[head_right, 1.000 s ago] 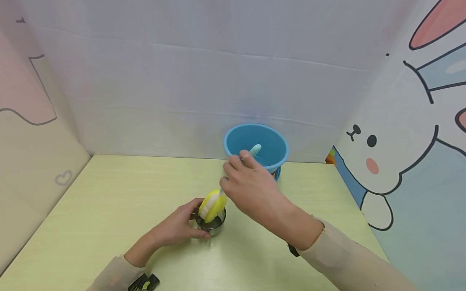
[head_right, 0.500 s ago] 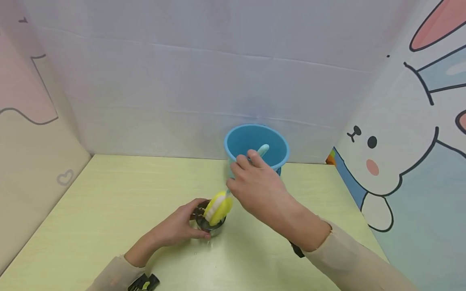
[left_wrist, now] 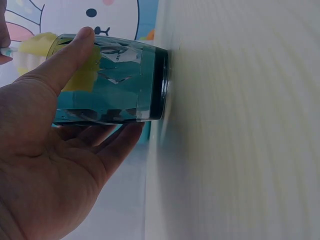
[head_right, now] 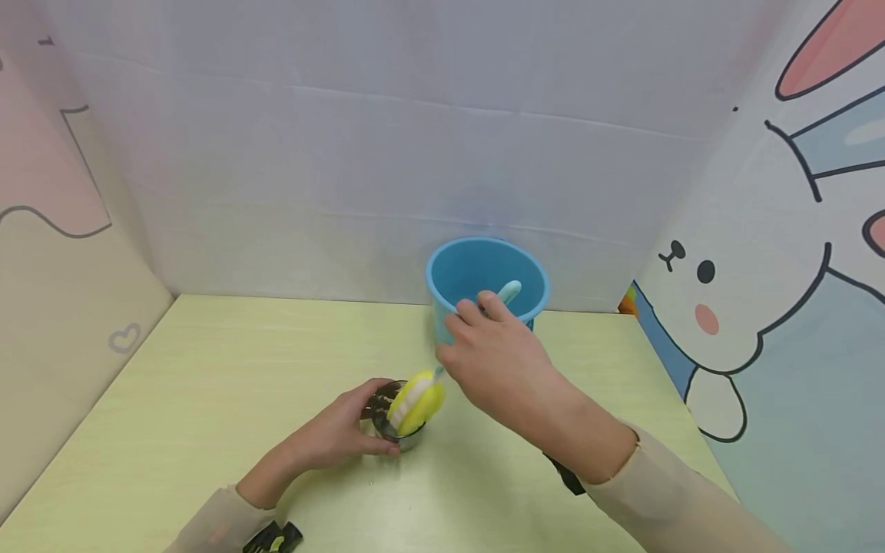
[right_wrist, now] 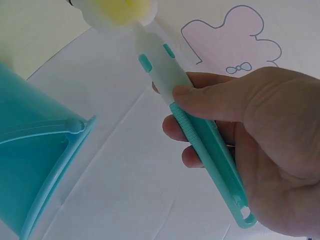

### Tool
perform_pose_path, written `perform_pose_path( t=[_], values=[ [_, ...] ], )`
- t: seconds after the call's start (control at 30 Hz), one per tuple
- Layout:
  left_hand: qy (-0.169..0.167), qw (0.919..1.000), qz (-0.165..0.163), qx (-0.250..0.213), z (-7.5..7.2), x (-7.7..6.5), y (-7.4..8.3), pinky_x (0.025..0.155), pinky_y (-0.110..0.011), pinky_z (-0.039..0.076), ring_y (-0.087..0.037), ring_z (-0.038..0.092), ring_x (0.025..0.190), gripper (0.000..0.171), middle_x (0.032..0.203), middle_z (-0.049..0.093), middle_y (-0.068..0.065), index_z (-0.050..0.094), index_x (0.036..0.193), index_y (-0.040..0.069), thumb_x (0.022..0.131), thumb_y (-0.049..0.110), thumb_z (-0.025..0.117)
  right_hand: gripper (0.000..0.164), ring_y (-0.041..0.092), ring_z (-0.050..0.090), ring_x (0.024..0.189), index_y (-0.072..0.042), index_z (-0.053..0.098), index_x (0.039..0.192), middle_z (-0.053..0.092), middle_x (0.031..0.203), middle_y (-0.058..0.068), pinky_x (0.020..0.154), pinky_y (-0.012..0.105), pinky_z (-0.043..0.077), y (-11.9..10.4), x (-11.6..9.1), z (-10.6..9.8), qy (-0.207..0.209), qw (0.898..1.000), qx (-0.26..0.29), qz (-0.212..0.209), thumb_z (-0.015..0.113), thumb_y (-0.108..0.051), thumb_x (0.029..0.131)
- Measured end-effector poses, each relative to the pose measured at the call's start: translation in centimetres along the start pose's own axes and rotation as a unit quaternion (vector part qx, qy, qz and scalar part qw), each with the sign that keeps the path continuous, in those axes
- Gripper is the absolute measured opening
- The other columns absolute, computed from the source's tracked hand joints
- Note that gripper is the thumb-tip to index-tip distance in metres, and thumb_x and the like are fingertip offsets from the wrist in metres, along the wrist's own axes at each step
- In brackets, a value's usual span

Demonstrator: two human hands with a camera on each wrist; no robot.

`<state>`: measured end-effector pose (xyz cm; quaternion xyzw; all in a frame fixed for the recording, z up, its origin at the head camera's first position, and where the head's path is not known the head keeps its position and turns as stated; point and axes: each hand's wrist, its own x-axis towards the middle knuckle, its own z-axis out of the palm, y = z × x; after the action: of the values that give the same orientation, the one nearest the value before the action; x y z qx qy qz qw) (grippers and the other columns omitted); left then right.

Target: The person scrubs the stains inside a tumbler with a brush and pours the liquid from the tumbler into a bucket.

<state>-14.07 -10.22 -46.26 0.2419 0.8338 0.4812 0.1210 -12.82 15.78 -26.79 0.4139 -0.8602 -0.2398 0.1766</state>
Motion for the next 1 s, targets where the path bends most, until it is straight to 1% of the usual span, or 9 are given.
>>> perform_pose_path(
  t=[0.17,0.4,0.6,0.73,0.83,1.0],
  values=[
    [0.001,1.0,0.001,0.0,0.04,-0.03,-0.13,0.115,-0.048,0.044,-0.018,0.056,0.134,0.092,0.143,0.06,0.005,0.048,0.154,0.015,0.078,0.03,0.098,0.016,0.027,0.047,0.09,-0.023,0.079,0.101,0.061,0.09,0.003,0.087,0.045,0.037,-0.07,0.02,-0.12,-0.01,1.0,0.017,-0.004,0.089,-0.02,0.089],
    [0.0,1.0,-0.001,-0.006,0.14,-0.01,-0.34,0.114,-0.047,0.045,-0.017,0.057,0.131,0.092,0.141,0.06,0.007,0.047,0.154,0.016,0.079,0.031,0.098,0.015,0.027,0.047,0.09,-0.022,0.078,0.101,0.062,0.092,0.004,0.088,0.046,0.038,-0.17,0.13,-0.06,0.006,0.999,0.031,-0.015,0.088,-0.02,0.089],
    [-0.003,1.0,-0.002,-0.008,0.19,0.07,-0.38,0.112,-0.046,0.046,-0.015,0.058,0.129,0.091,0.14,0.06,0.008,0.046,0.155,0.018,0.081,0.032,0.097,0.014,0.027,0.046,0.089,-0.02,0.076,0.096,0.057,0.088,0.004,0.088,0.045,0.038,-0.3,0.45,0.01,0.029,0.999,0.025,-0.021,0.088,-0.019,0.09],
    [-0.008,0.9999,-0.007,-0.014,0.18,0.06,-0.27,0.11,-0.045,0.048,-0.015,0.06,0.124,0.091,0.136,0.061,0.007,0.045,0.155,0.016,0.081,0.032,0.096,0.015,0.027,0.046,0.088,-0.019,0.074,0.093,0.055,0.086,0.005,0.089,0.045,0.039,-0.4,0.68,0.11,0.043,0.999,0.015,-0.02,0.088,-0.018,0.089],
    [-0.008,0.9998,-0.01,-0.013,0.19,0.04,-0.25,0.108,-0.044,0.05,-0.015,0.062,0.121,0.092,0.132,0.063,0.006,0.044,0.155,0.014,0.081,0.032,0.096,0.015,0.028,0.047,0.09,-0.019,0.074,0.095,0.056,0.088,0.005,0.09,0.045,0.039,-0.49,0.8,0.23,0.046,0.999,0.008,-0.016,0.088,-0.018,0.089],
    [-0.006,0.9997,-0.012,-0.022,0.23,-0.02,-0.37,0.107,-0.045,0.05,-0.016,0.062,0.121,0.091,0.131,0.064,0.006,0.045,0.154,0.014,0.081,0.031,0.096,0.018,0.028,0.049,0.094,-0.02,0.076,0.101,0.06,0.093,0.006,0.092,0.046,0.04,-0.54,0.95,0.47,0.045,0.999,0.002,-0.004,0.089,-0.019,0.088]
  ],
)
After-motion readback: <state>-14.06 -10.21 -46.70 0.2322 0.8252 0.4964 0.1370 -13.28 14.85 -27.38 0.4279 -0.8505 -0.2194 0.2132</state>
